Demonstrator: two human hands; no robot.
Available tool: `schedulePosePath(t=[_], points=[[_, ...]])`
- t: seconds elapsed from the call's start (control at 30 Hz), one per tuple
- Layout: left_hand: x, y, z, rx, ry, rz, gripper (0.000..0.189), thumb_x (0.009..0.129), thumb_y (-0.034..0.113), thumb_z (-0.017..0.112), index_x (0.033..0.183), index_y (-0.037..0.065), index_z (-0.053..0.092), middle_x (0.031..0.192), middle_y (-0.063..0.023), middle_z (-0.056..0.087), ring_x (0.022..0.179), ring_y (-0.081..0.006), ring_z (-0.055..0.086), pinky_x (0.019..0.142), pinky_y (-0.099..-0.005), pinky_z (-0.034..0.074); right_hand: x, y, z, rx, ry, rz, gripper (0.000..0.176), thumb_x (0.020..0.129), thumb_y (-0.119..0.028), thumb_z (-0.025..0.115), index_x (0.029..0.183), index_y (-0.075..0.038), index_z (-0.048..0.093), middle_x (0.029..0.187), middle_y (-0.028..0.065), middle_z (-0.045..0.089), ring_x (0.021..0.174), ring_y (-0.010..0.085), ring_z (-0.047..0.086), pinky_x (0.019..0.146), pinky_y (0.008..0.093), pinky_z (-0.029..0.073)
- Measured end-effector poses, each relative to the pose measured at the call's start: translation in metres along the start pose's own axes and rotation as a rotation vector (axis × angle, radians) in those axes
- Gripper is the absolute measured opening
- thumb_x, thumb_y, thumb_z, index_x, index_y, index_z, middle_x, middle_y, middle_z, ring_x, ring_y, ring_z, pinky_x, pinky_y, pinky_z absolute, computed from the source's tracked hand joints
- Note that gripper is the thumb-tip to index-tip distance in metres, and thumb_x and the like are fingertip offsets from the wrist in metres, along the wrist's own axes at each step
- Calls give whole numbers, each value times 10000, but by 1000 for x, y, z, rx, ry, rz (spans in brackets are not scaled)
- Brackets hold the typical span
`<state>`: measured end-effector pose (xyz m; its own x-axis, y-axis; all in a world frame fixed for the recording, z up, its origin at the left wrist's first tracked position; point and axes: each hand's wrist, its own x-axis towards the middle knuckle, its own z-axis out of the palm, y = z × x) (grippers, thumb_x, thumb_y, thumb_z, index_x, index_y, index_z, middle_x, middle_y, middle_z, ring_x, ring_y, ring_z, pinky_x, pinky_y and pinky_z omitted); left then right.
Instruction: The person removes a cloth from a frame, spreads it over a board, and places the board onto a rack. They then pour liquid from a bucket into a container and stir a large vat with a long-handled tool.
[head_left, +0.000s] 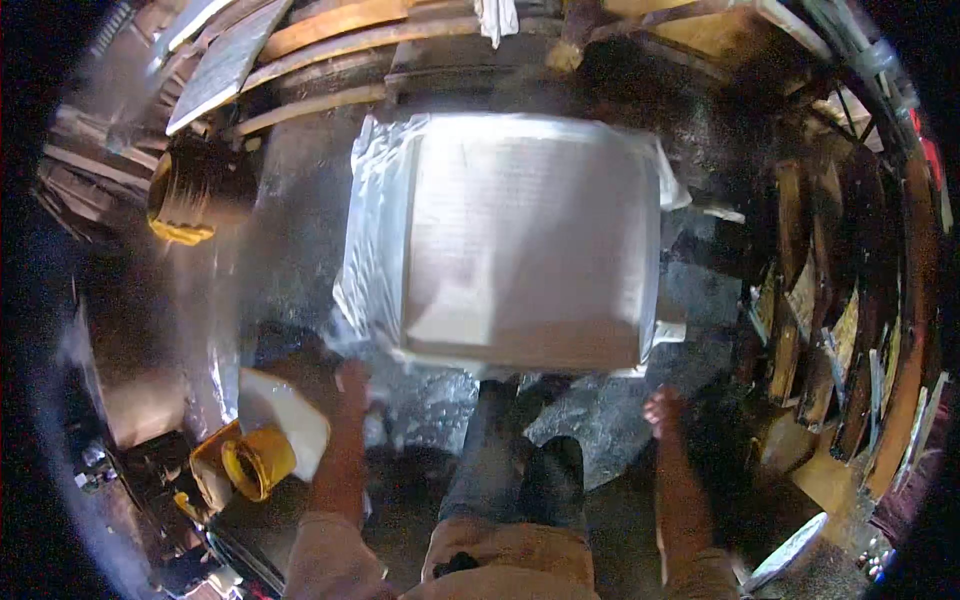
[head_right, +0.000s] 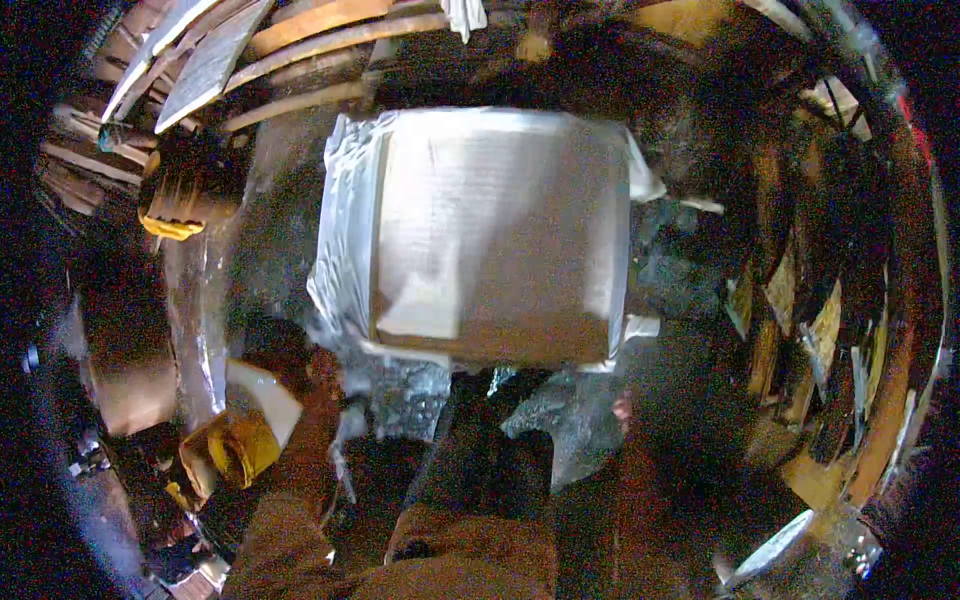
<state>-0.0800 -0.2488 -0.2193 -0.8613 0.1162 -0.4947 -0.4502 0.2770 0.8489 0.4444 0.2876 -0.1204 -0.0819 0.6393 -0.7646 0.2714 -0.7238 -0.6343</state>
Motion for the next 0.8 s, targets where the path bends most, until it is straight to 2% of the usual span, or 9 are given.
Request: schedulePosePath(t=[0.03, 0.17, 0.3, 0.33, 0.4, 0.43, 0.5, 0.73, 0.8], points=[[32, 58, 1, -392, -254, -96, 276, 863, 401, 487, 906, 138, 555, 829, -31, 544, 756, -169, 534, 592, -384, 450, 26, -43, 2, -28, -6, -71, 171, 837, -245, 561, 907, -91, 537, 742, 23, 553, 523, 137, 516, 430, 283, 427], [115, 274, 117, 213, -51, -14, 87, 824, 218, 561, 779, 146, 544, 684, -21, 504, 626, -107, 501, 512, -280, 419, 111, -216, 68, -106, -88, -322, 152, 836, -227, 563, 913, -96, 550, 772, 21, 568, 526, 109, 522, 424, 240, 415], [255, 309, 230, 872, -105, 786, 180, 789, 180, 581, 933, 76, 608, 916, -111, 609, 855, -192, 595, 700, -331, 487, 168, -328, 203, -114, -285, -403, 136, 835, -209, 565, 918, -100, 562, 802, 18, 582, 528, 82, 528, 418, 197, 403], [230, 355, 286, 778, -166, 728, 255, 799, 193, 573, 1015, 63, 608, 1014, -135, 613, 934, -228, 599, 776, -337, 488, 180, -341, 238, -159, -348, -419, 133, 835, -205, 565, 919, -101, 565, 809, 17, 586, 529, 75, 530, 417, 186, 400], [233, 373, 366, 617, -343, 672, 337, 803, 225, 572, 1104, 75, 576, 1114, -134, 584, 1031, -289, 557, 882, -358, 442, 229, -334, 316, -761, -144, -1303, 206, 784, -187, 622, 940, -58, 588, 879, 76, 613, 678, 212, 601, 641, 318, 501], [224, 385, 401, 765, -334, 712, 341, 805, 249, 564, 1099, 77, 579, 1107, -134, 586, 1039, -294, 550, 895, -374, 432, 184, -353, 359, -896, -132, -1116, 251, 778, -188, 625, 989, -57, 589, 953, 125, 610, 843, 283, 603, 795, 359, 471], [212, 404, 458, 1005, -394, 745, 371, 818, 316, 528, 1097, 76, 578, 1107, -138, 584, 1057, -306, 534, 924, -399, 405, 186, -355, 413, -1122, -138, -1258, 275, 800, -228, 582, 1021, -65, 593, 1123, 161, 552, 1081, 313, 508, 911, 408, 403], [209, 385, 529, 1472, -461, 789, 460, 832, 529, 447, 997, 144, 637, 997, -156, 615, 894, -340, 587, 787, -458, 464, 196, -368, 481, -1438, -124, -1160, 400, 810, -388, 538, 1009, -47, 603, 1051, 149, 579, 991, 308, 541, 866, 397, 416], [215, 394, 531, 1448, -513, 695, 438, 805, 535, 503, 989, 164, 645, 978, -124, 628, 858, -334, 597, 770, -446, 474, 214, -381, 478, -1508, -345, -872, 400, 805, -403, 574, 924, -24, 618, 923, 135, 609, 870, 279, 576, 785, 389, 447]])
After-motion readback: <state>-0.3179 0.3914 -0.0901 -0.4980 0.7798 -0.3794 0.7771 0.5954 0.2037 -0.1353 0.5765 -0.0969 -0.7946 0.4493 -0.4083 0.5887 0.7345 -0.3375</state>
